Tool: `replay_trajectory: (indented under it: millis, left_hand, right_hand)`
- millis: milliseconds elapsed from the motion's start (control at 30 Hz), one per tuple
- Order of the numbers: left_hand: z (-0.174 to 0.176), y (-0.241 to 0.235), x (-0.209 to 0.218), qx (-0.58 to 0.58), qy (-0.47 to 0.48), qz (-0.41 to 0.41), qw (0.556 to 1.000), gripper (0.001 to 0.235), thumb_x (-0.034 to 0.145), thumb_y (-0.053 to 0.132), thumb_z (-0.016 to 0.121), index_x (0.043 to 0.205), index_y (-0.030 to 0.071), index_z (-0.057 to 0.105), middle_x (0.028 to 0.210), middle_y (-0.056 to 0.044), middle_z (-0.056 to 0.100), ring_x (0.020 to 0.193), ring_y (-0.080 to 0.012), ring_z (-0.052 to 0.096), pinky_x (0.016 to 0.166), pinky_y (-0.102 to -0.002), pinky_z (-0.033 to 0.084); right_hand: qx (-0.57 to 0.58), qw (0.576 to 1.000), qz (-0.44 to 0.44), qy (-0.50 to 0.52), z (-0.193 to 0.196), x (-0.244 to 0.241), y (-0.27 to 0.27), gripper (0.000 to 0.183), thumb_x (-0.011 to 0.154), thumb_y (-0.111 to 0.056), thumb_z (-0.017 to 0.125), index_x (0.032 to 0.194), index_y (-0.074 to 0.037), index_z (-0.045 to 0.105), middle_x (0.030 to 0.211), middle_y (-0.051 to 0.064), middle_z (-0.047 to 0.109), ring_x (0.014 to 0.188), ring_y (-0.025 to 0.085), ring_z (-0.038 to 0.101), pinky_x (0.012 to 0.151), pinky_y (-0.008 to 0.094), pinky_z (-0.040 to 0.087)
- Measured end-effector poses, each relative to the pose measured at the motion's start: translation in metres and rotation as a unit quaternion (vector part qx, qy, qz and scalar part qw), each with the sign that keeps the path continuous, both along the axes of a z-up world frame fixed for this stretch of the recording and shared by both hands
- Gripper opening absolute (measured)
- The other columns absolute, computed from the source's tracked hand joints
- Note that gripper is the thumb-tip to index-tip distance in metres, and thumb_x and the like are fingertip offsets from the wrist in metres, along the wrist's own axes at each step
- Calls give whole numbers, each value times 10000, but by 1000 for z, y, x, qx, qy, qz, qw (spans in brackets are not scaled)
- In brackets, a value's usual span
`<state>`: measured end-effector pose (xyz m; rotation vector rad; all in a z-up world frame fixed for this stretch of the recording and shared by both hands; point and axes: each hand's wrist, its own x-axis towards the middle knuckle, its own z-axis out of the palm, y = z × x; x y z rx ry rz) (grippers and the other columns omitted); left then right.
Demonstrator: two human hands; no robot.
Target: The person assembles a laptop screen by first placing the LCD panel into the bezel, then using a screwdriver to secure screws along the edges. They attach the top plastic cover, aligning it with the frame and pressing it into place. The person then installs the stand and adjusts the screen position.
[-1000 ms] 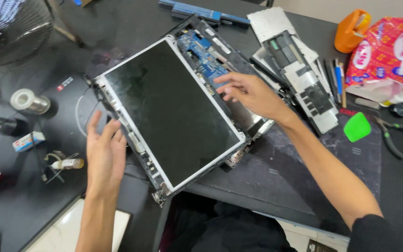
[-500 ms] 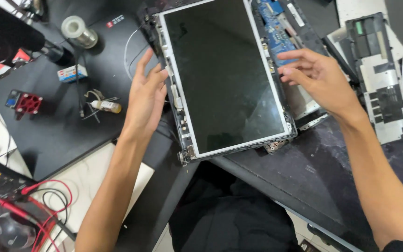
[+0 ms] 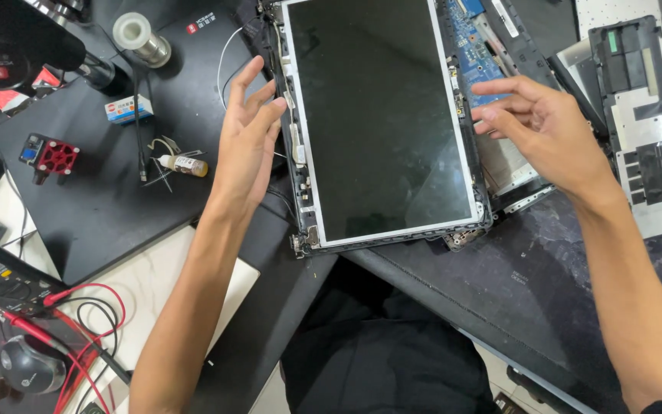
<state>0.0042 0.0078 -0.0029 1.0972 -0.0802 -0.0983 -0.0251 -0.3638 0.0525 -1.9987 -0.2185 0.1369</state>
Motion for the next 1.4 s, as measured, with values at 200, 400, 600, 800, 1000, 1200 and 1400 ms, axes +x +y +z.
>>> replay_trajectory:
  millis: [200,400,600,800,1000,1200,1400]
  left_hand:
    - [36,-9,-13,-6,38,-15,999,755,932,-1,608,1541,173,197,1427,-161,433,1124,-198,596,928,-372,531]
    - [-1,-8,-3,-36,103,-4,994,563,969,-9,695,1438,-50,387,1231,-136,664,1129,-177,653,988,-314,538]
    - [2,-14,-15,-6,113,-12,993,370,1057,134,673,1393,103,520,988,2,617,825,-79,611,681,-254,503]
    - [52,-18,-20,51,117,24,992,323,1035,170,643,1337,211,535,901,56,560,696,-45,563,539,-220,461]
    - [30,18,-10,8,81,41,996,344,1063,146,623,1396,161,537,1048,42,633,869,-56,647,716,-235,549]
    - [53,32,-15,-19,66,78,995,442,1045,174,628,1465,163,489,1108,22,643,963,-110,681,795,-274,584]
    - [65,38,-20,-22,32,77,996,482,1046,187,621,1497,157,455,1140,18,633,1002,-111,674,840,-277,580]
  right_hand:
    - [24,1000,2,1,-4,-1,-2,323,1065,-110,608,1374,-21,625,1109,85,739,1012,120,698,911,260,553]
    - [60,998,-1,-14,-11,-1,1,351,963,-125,711,1288,-36,611,1086,56,705,1027,106,663,908,269,550]
    - [20,999,-44,-1,9,-14,19,277,946,-155,736,1184,-58,633,1044,35,709,978,109,665,837,279,539]
    - [111,993,-28,-5,22,-21,18,283,965,-203,713,1196,-63,630,1092,43,721,1019,103,686,898,286,568]
    - [-314,920,-136,-193,8,-1,-11,521,931,-240,780,1366,-26,589,1140,176,650,1041,351,615,904,481,481]
    - [-370,899,-157,-174,-11,1,-24,506,940,-142,746,1410,-61,577,1050,168,667,1000,377,634,1033,531,410]
    - [-379,872,-185,-248,-1,4,-17,371,925,-87,721,1283,-15,655,1061,201,695,1000,406,623,843,485,532]
